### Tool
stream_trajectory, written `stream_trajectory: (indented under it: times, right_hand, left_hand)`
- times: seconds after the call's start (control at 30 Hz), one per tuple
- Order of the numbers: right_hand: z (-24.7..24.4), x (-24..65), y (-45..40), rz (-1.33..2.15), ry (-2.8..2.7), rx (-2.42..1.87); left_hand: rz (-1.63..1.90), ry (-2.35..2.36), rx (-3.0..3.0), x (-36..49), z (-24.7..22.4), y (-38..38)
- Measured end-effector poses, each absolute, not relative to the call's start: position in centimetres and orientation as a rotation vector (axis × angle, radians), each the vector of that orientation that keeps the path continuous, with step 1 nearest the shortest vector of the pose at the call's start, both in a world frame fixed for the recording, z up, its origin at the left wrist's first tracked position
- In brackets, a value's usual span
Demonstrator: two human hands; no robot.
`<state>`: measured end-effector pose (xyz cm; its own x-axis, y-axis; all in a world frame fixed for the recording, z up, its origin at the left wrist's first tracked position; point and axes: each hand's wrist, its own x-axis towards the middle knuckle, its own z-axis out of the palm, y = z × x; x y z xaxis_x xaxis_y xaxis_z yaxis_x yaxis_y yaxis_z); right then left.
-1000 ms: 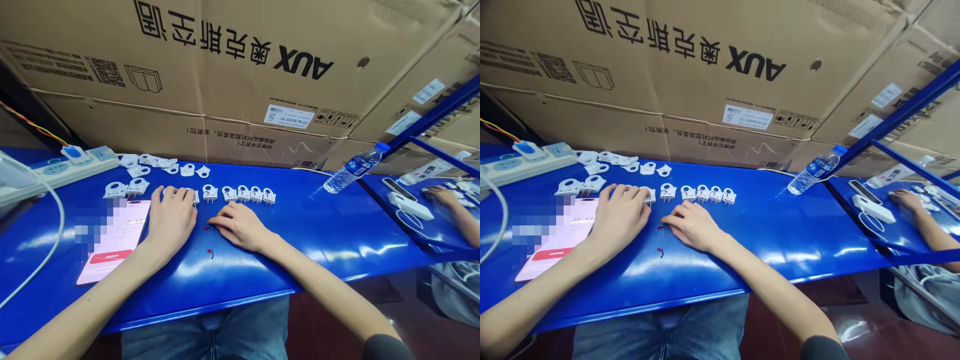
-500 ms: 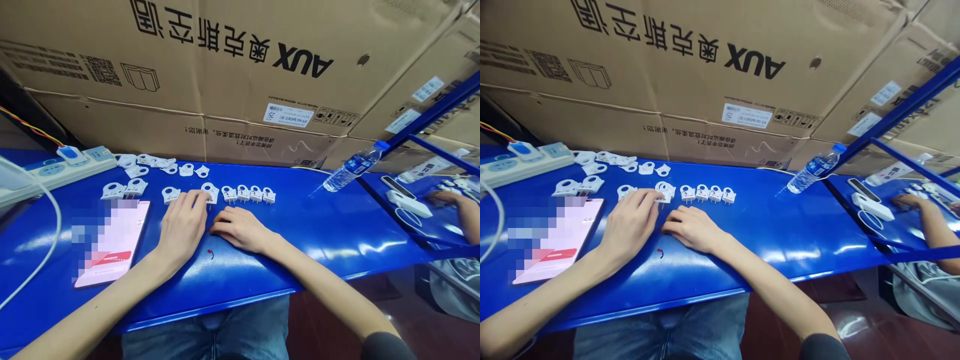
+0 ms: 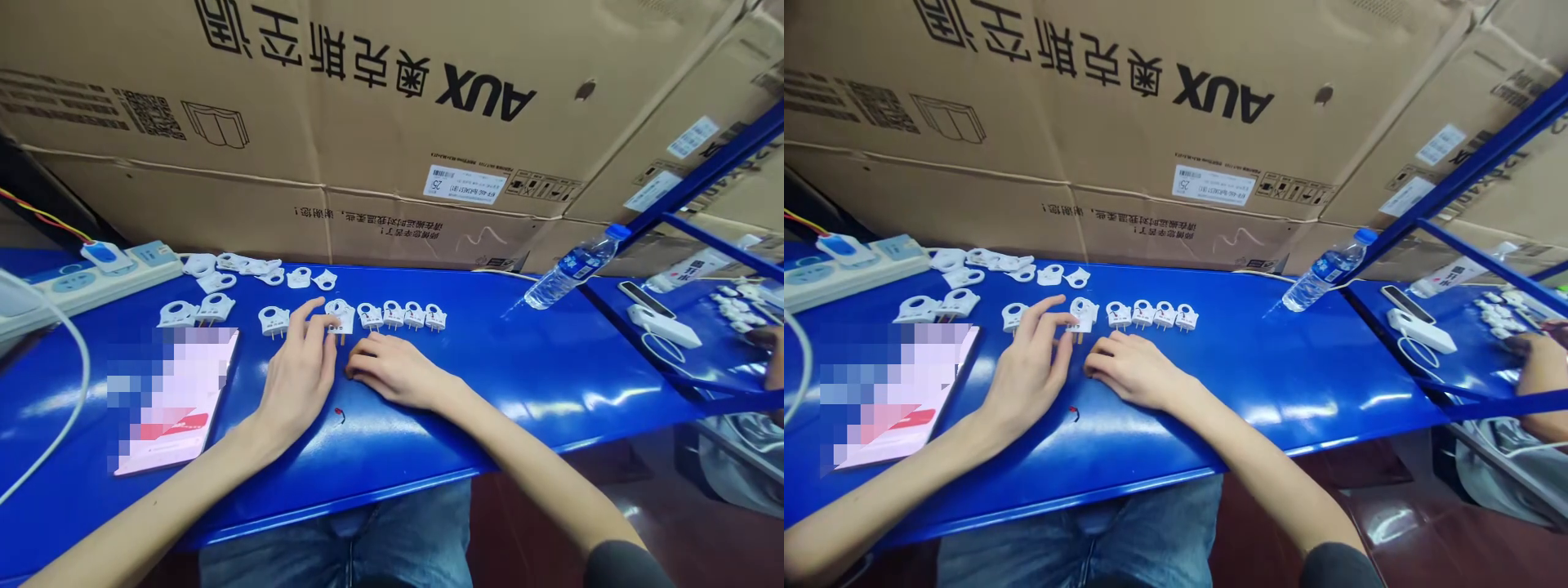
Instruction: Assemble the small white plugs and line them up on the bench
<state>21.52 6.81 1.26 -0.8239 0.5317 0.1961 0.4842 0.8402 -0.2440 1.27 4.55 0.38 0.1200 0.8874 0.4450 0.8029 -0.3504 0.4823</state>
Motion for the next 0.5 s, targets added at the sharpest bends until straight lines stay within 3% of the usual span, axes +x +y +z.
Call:
stream_trajectory:
  times: [0.5]
  right_hand:
    - [1.37,21.99,6.98,0.247,-2.683,-0.953]
  left_hand:
    - [1.04,1.619,1.956,1.25,0.49,4.78]
